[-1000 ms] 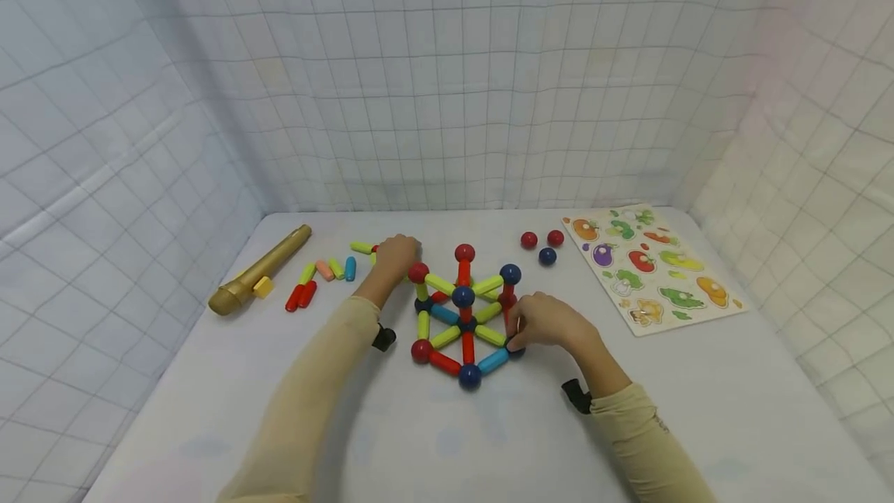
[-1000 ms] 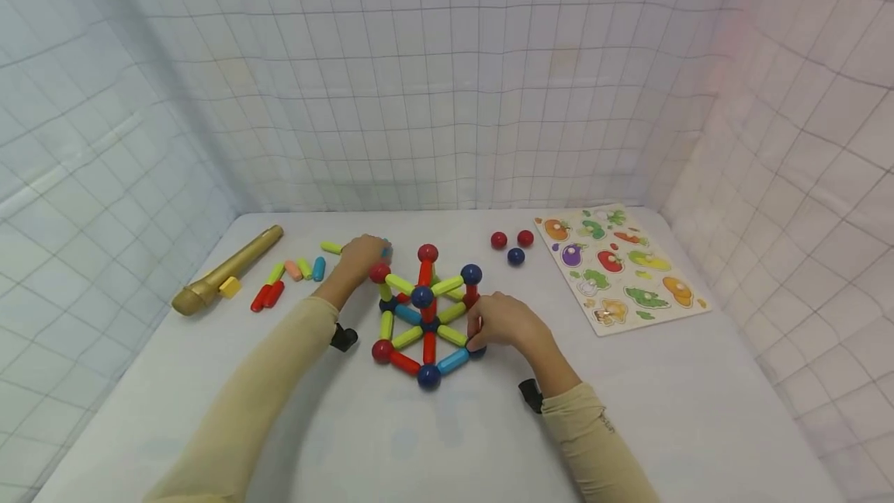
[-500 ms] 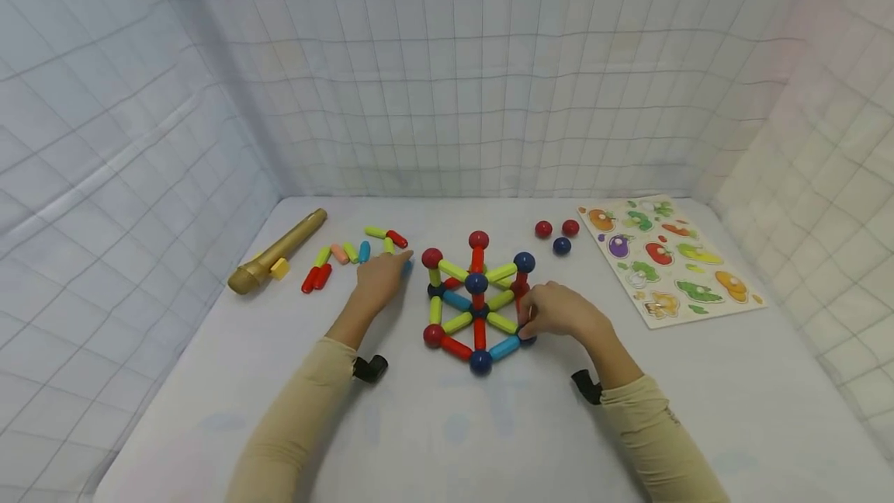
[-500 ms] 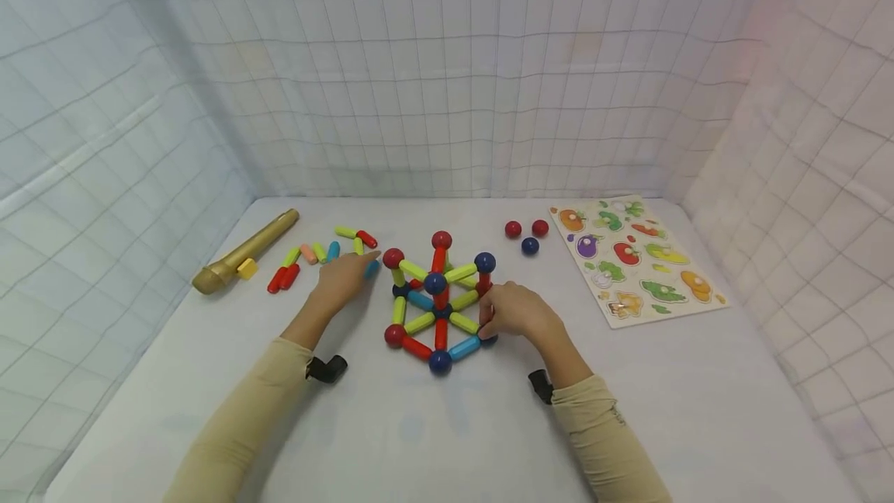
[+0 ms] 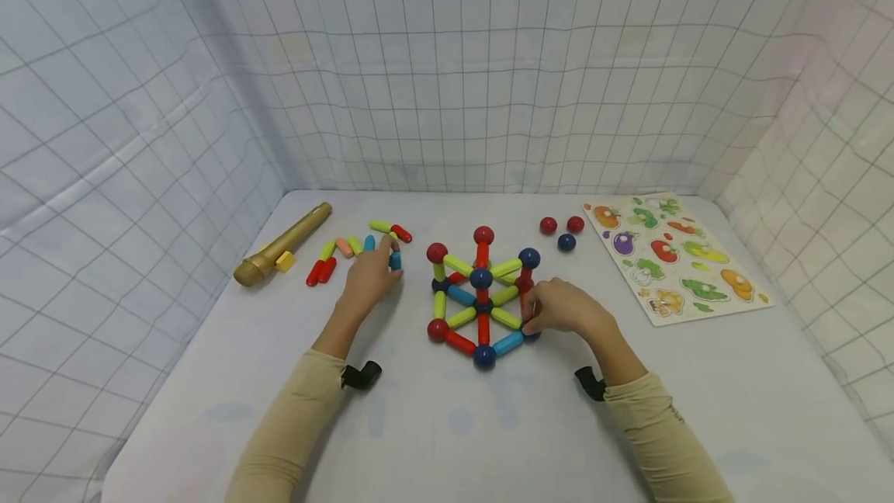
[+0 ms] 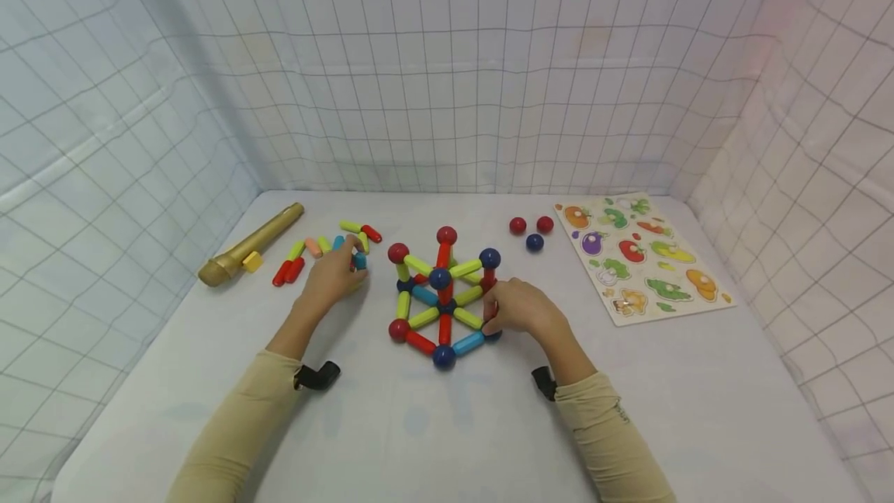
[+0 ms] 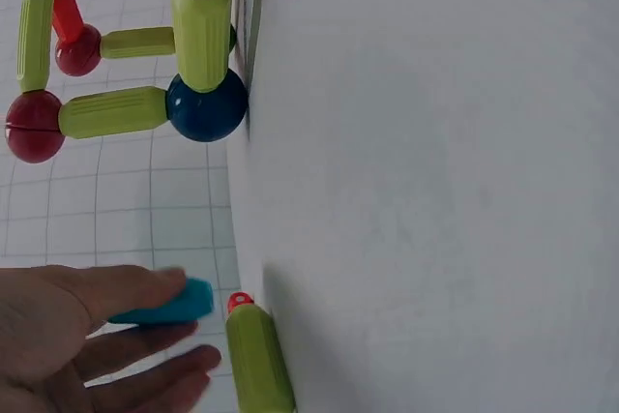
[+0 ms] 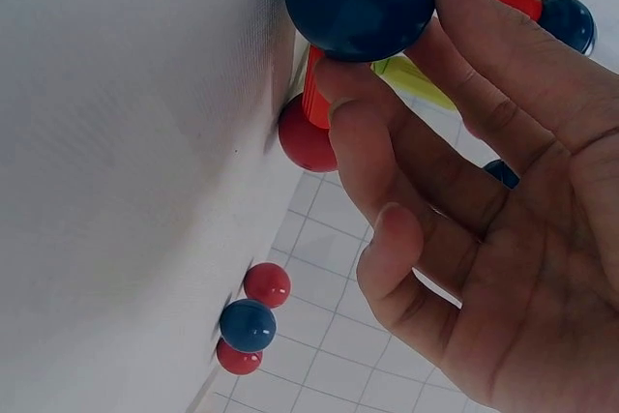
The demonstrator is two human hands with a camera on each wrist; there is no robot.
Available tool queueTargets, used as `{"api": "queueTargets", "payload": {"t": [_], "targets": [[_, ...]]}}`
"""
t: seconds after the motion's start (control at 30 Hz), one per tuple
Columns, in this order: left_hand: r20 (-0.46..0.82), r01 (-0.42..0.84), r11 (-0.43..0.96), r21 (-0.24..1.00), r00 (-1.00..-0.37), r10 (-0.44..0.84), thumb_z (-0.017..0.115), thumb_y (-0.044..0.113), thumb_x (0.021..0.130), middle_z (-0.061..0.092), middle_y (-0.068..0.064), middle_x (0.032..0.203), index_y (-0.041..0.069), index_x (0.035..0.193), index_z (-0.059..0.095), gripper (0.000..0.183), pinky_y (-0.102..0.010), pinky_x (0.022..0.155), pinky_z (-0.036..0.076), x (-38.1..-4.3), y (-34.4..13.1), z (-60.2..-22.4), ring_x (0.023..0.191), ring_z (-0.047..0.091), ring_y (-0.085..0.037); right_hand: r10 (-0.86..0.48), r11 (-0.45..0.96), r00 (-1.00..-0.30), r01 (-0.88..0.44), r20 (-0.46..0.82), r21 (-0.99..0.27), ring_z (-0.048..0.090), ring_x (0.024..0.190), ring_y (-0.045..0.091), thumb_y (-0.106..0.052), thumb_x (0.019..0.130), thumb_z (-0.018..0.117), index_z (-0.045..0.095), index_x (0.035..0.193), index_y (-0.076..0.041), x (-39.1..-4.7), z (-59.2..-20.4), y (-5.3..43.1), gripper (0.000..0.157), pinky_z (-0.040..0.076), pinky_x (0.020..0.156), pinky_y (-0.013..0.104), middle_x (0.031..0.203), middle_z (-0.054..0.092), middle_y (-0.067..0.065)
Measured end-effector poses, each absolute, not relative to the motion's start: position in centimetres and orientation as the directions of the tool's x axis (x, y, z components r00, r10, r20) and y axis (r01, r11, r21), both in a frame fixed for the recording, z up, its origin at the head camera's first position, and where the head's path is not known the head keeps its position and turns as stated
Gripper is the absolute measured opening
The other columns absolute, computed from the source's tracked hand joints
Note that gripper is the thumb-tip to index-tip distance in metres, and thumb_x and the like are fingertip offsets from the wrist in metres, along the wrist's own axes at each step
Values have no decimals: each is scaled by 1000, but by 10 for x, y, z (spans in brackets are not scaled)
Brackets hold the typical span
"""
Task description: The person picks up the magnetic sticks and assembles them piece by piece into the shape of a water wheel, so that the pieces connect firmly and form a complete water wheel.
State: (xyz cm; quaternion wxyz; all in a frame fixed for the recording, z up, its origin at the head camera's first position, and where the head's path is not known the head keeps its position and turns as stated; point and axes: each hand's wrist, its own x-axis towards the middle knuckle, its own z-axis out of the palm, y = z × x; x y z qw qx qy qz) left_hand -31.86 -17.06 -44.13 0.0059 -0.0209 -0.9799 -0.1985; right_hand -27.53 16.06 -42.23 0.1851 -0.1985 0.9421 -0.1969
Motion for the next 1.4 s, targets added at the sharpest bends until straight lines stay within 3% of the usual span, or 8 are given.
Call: {"api": "queueTargets", "payload": {"t": [0.23,0.4,0.57,0.77,0.97,1.07,1.23,1.4], "targets": [[150,169,729,663,-984,92,72,16,88,68,-13,104,7,104,54,25,-32,76,53,-293,-171,-418,86,59,-24,-457,840,-848,-312,-267,-444,53,79,18,-22,78,81,72,80,-19,-276,-420,161,10,47,69,29,79,66,-3],[144,243,613,752,-968,207,74,13,85,68,-10,108,10,109,61,27,-32,79,56,-272,-149,-400,91,62,-23,-456,840,-852,-316,-259,-441,54,79,17,-22,78,81,72,81,-19,-278,-418,162,10,48,69,29,80,67,-3],[166,295,621,727,-952,257,74,15,85,70,-9,107,9,113,69,29,-31,77,58,-256,-122,-395,85,65,-20,-459,837,-851,-317,-256,-447,54,80,17,-22,78,81,72,81,-18,-278,-417,162,10,48,70,29,81,67,-3],[229,324,667,671,-946,230,76,16,84,72,-8,97,6,110,71,28,-24,68,56,-246,-98,-402,75,61,-16,-461,834,-849,-315,-258,-453,53,80,18,-22,79,81,72,80,-19,-278,-417,161,9,47,70,29,79,66,-3],[248,308,715,628,-950,191,74,21,86,74,-8,101,9,111,70,28,-25,72,56,-242,-84,-407,82,63,-16,-474,827,-841,-323,-262,-459,54,75,16,-20,79,80,71,79,-18,-276,-417,160,9,47,68,27,77,65,-3],[200,286,735,615,-958,205,75,24,86,73,-8,104,9,115,68,34,-29,76,57,-241,-85,-404,88,63,-19,-472,830,-842,-322,-263,-456,54,74,16,-19,79,80,70,79,-18,-276,-417,160,9,46,68,27,77,64,-3],[1,206,795,570,-968,250,80,29,81,70,-10,112,9,124,63,51,-34,80,55,-254,-117,-393,98,62,-24,-469,834,-842,-323,-266,-448,53,75,16,-20,80,80,70,79,-19,-276,-418,158,10,46,68,27,76,64,-4],[-91,63,879,472,-989,120,78,22,83,66,-16,111,6,118,64,41,-38,77,54,-277,-166,-401,96,61,-29,-471,833,-841,-325,-266,-448,53,74,16,-20,79,80,70,78,-18,-275,-419,157,11,46,67,27,76,64,-3]]}}
